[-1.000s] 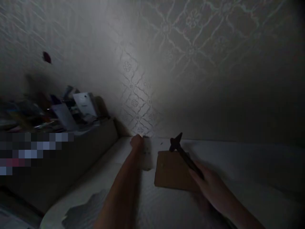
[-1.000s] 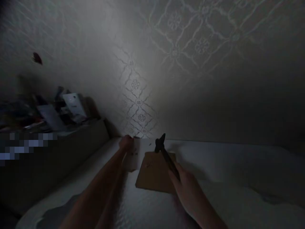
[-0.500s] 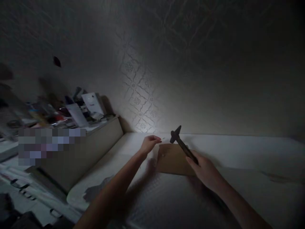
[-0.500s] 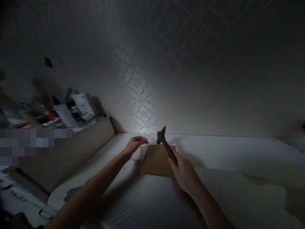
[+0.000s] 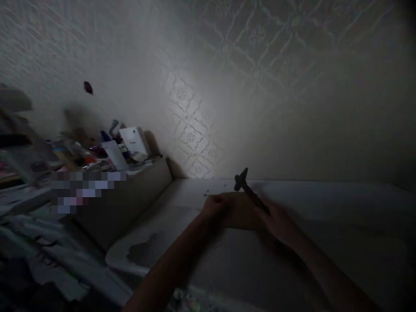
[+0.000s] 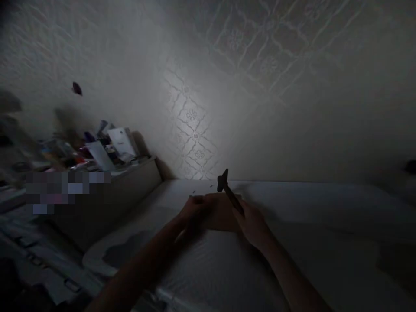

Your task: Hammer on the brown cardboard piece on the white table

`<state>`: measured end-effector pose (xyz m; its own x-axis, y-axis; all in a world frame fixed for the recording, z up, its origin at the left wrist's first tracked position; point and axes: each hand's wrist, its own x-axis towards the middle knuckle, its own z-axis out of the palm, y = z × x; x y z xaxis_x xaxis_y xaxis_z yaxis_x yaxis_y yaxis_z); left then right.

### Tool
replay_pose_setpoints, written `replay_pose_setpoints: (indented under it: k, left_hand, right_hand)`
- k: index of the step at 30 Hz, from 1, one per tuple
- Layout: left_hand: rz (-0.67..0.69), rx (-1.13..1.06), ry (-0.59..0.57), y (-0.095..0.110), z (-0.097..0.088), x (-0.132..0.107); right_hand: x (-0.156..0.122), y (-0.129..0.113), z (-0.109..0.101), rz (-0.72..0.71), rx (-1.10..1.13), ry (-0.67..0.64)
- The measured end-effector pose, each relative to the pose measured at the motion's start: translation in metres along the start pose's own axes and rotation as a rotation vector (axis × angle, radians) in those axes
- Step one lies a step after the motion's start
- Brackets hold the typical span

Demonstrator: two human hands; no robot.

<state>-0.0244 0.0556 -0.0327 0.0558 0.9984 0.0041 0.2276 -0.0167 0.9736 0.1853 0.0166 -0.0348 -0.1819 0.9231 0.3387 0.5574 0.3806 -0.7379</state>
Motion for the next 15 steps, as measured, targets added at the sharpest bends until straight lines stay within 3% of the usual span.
replay_pose_setpoints:
  k: [6, 15]
  left_hand:
    - [0.019, 0.128, -0.054, -0.002, -0.0051, 0.0047]
    - [0.005, 0.02, -0.114, -0.0077, -0.0104, 0.0091]
  right_hand:
    - [-0.0004, -0.0023, 0.0006, -0.002, 0.032, -0.027]
    - [-0.0062, -0.0075, -0.0021, -0.044, 0.066, -0.066]
